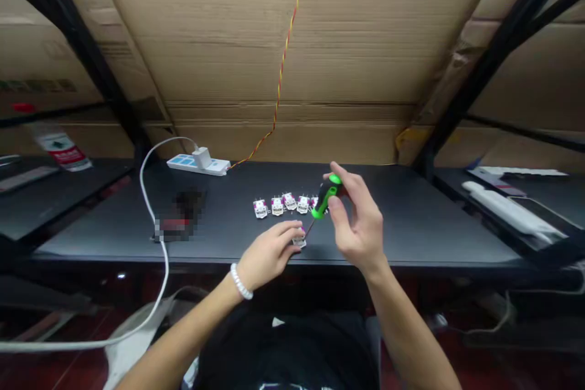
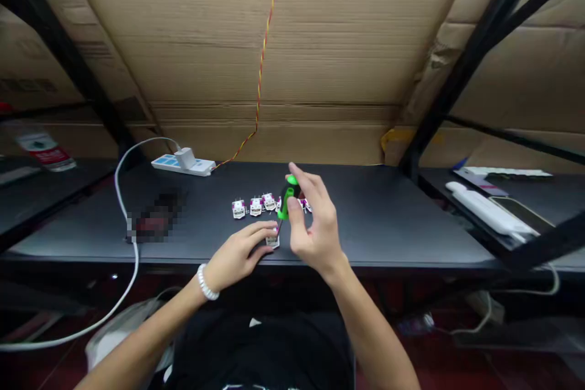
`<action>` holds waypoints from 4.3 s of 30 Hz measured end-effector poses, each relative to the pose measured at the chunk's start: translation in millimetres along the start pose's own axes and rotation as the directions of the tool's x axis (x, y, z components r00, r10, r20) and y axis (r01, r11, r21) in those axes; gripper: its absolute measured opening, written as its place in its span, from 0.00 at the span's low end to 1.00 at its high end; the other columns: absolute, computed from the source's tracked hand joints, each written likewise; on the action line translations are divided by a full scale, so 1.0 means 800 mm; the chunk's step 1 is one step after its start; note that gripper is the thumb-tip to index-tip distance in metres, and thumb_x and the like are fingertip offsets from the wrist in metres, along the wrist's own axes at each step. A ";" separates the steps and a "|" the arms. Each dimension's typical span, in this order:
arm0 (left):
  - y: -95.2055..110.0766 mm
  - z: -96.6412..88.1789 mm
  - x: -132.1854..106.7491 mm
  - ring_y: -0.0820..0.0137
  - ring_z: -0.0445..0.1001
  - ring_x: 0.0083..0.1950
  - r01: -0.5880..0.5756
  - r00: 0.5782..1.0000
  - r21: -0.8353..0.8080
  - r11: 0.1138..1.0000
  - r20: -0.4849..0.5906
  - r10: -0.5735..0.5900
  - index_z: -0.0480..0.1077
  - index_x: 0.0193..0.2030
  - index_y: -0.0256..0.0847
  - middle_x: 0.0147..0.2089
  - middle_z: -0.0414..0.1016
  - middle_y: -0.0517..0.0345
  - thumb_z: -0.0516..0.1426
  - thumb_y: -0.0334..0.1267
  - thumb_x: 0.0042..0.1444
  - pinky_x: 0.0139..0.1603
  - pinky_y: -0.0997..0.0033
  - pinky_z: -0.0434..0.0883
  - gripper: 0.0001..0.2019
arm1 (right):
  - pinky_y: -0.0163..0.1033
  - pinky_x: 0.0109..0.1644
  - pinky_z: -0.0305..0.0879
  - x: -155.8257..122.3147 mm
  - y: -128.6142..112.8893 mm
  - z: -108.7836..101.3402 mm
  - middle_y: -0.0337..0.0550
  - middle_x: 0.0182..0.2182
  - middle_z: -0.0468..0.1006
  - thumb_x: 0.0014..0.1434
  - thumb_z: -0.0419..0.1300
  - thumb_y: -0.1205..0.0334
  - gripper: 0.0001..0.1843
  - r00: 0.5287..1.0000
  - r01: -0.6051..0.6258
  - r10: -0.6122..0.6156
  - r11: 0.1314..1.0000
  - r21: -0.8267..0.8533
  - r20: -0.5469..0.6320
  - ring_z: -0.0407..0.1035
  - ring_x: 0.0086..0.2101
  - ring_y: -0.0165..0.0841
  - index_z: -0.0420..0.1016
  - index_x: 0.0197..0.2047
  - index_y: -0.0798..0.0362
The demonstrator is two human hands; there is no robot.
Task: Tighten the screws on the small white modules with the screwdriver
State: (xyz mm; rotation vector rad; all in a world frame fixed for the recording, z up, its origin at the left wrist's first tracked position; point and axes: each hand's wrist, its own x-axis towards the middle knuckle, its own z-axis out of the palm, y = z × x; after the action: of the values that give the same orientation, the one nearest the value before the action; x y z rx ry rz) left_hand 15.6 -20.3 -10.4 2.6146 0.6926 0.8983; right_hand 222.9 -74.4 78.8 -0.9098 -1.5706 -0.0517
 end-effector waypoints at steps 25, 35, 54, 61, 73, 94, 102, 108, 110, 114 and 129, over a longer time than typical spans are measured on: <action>0.001 0.000 0.001 0.58 0.80 0.67 -0.011 1.000 0.026 1.000 -0.001 0.011 0.76 0.58 0.42 0.68 0.78 0.47 0.59 0.32 0.73 0.70 0.54 0.79 0.10 | 0.55 0.58 0.79 -0.006 0.003 0.005 0.52 0.60 0.78 0.74 0.53 0.64 0.34 0.999 -0.031 0.029 0.998 0.062 0.028 0.78 0.53 0.43 0.59 0.80 0.41; 0.001 -0.001 0.001 0.58 0.80 0.67 -0.002 1.000 0.012 1.000 0.000 0.002 0.76 0.58 0.42 0.68 0.78 0.47 0.59 0.33 0.73 0.70 0.54 0.79 0.10 | 0.54 0.58 0.80 -0.009 0.005 0.005 0.52 0.59 0.80 0.74 0.57 0.63 0.34 0.998 -0.056 0.056 0.997 0.047 0.007 0.79 0.52 0.43 0.61 0.79 0.42; 0.002 0.000 0.001 0.58 0.80 0.67 -0.004 1.000 0.003 1.000 -0.001 0.004 0.76 0.58 0.43 0.68 0.78 0.47 0.59 0.33 0.73 0.70 0.53 0.78 0.11 | 0.49 0.48 0.78 -0.003 0.002 0.006 0.50 0.53 0.78 0.67 0.67 0.61 0.31 0.999 -0.021 0.018 0.998 -0.062 -0.050 0.75 0.48 0.42 0.71 0.71 0.44; 0.002 -0.001 0.001 0.58 0.79 0.68 0.012 1.000 0.012 1.000 0.015 -0.013 0.77 0.58 0.42 0.69 0.78 0.47 0.60 0.32 0.72 0.70 0.54 0.78 0.10 | 0.47 0.46 0.78 0.002 0.005 -0.001 0.48 0.50 0.78 0.69 0.64 0.62 0.30 0.999 -0.038 0.036 0.996 -0.081 -0.021 0.74 0.44 0.39 0.70 0.72 0.45; 0.000 0.002 0.001 0.57 0.80 0.68 -0.001 1.000 0.013 1.000 -0.001 0.001 0.76 0.58 0.43 0.68 0.78 0.46 0.60 0.33 0.73 0.70 0.53 0.79 0.11 | 0.48 0.48 0.81 -0.001 0.005 0.004 0.48 0.52 0.76 0.64 0.71 0.61 0.31 0.998 0.048 -0.051 0.997 -0.067 -0.048 0.76 0.47 0.40 0.75 0.69 0.42; 0.003 -0.001 0.001 0.58 0.81 0.66 -0.002 1.000 0.013 1.000 0.001 0.002 0.77 0.58 0.43 0.68 0.78 0.46 0.58 0.33 0.73 0.69 0.54 0.79 0.10 | 0.53 0.55 0.82 -0.001 0.008 -0.006 0.52 0.59 0.79 0.74 0.56 0.61 0.30 0.995 -0.090 0.086 0.993 0.076 0.052 0.78 0.54 0.44 0.66 0.76 0.44; 0.005 -0.004 0.002 0.58 0.80 0.67 0.011 1.000 -0.005 1.000 -0.007 -0.011 0.78 0.57 0.44 0.68 0.78 0.47 0.57 0.34 0.74 0.70 0.54 0.79 0.10 | 0.51 0.54 0.82 0.000 0.012 -0.003 0.50 0.55 0.78 0.70 0.63 0.63 0.31 0.996 -0.084 0.085 0.996 0.018 0.000 0.78 0.49 0.41 0.69 0.74 0.44; 0.007 -0.005 0.004 0.60 0.82 0.63 0.017 0.999 -0.015 1.000 -0.031 -0.018 0.80 0.54 0.44 0.66 0.80 0.49 0.56 0.35 0.76 0.66 0.58 0.80 0.11 | 0.53 0.56 0.83 -0.003 0.015 -0.003 0.52 0.58 0.79 0.70 0.62 0.64 0.33 0.995 -0.098 0.098 0.992 0.074 -0.008 0.80 0.52 0.43 0.66 0.76 0.43; 0.008 -0.004 0.005 0.61 0.83 0.61 0.023 0.999 -0.006 1.000 -0.044 -0.024 0.80 0.53 0.45 0.64 0.81 0.50 0.56 0.35 0.75 0.65 0.59 0.80 0.10 | 0.52 0.55 0.84 -0.003 0.013 -0.005 0.52 0.57 0.79 0.70 0.62 0.64 0.32 0.995 -0.094 0.096 0.993 0.074 -0.020 0.81 0.51 0.42 0.67 0.75 0.44; 0.009 -0.007 0.007 0.62 0.84 0.57 0.043 0.998 0.010 0.999 -0.043 -0.042 0.81 0.47 0.45 0.61 0.82 0.51 0.57 0.36 0.75 0.59 0.62 0.82 0.10 | 0.52 0.55 0.83 0.000 0.011 -0.014 0.51 0.57 0.79 0.70 0.62 0.64 0.31 0.994 -0.083 0.089 0.993 0.089 -0.059 0.81 0.49 0.42 0.69 0.75 0.43; 0.009 -0.020 0.007 0.58 0.79 0.64 -0.064 0.994 0.259 0.964 0.098 0.040 0.78 0.47 0.42 0.63 0.80 0.47 0.50 0.25 0.74 0.71 0.44 0.74 0.15 | 0.51 0.56 0.83 0.006 0.012 -0.027 0.49 0.56 0.78 0.70 0.62 0.66 0.31 0.993 -0.060 0.070 0.992 0.111 -0.095 0.81 0.48 0.41 0.70 0.73 0.41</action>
State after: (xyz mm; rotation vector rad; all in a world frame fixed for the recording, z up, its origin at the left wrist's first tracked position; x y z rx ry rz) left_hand 11.7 -21.5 7.8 2.8982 0.7680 0.7386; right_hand 246.7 -76.3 84.0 -0.8605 -1.4372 0.0335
